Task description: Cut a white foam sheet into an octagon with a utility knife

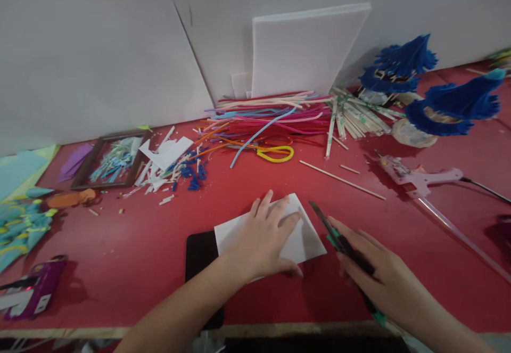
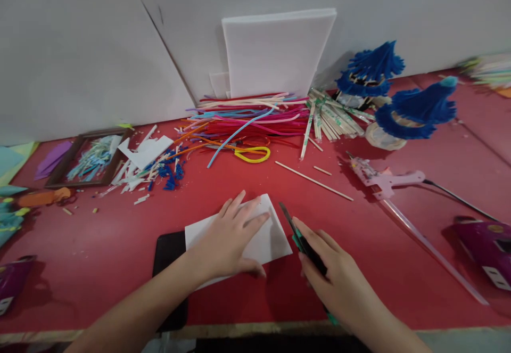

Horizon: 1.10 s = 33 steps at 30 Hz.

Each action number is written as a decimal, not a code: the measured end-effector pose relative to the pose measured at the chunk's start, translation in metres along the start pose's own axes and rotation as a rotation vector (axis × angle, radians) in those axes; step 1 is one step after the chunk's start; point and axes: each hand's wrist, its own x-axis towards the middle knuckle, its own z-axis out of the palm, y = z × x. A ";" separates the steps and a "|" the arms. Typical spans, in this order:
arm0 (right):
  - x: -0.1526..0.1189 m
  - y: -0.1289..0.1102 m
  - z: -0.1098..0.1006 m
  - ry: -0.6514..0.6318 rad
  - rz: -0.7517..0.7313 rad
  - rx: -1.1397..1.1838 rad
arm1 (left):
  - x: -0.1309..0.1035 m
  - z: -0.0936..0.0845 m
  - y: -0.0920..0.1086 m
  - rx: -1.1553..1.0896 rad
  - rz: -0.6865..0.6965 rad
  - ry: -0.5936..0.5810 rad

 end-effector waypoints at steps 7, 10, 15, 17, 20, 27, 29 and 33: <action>0.002 0.000 0.001 0.009 -0.058 -0.099 | 0.003 0.009 0.013 0.068 -0.086 0.009; 0.005 0.003 -0.001 0.011 -0.079 -0.110 | 0.009 0.017 0.017 0.065 -0.089 0.040; 0.011 0.004 -0.008 0.001 -0.065 -0.152 | 0.010 0.028 0.014 0.032 -0.070 0.097; 0.012 0.004 -0.009 0.001 -0.062 -0.157 | 0.009 0.031 0.012 0.023 -0.051 0.110; 0.013 0.005 -0.011 -0.007 -0.062 -0.161 | 0.008 0.034 0.010 0.013 -0.049 0.125; 0.013 0.010 -0.012 -0.055 -0.052 -0.178 | 0.009 0.039 0.009 0.015 -0.048 0.137; 0.012 0.011 -0.012 -0.060 -0.063 -0.179 | 0.009 0.039 0.010 0.017 -0.053 0.135; 0.012 0.012 -0.012 -0.045 -0.108 -0.220 | 0.009 0.038 0.011 0.026 -0.054 0.122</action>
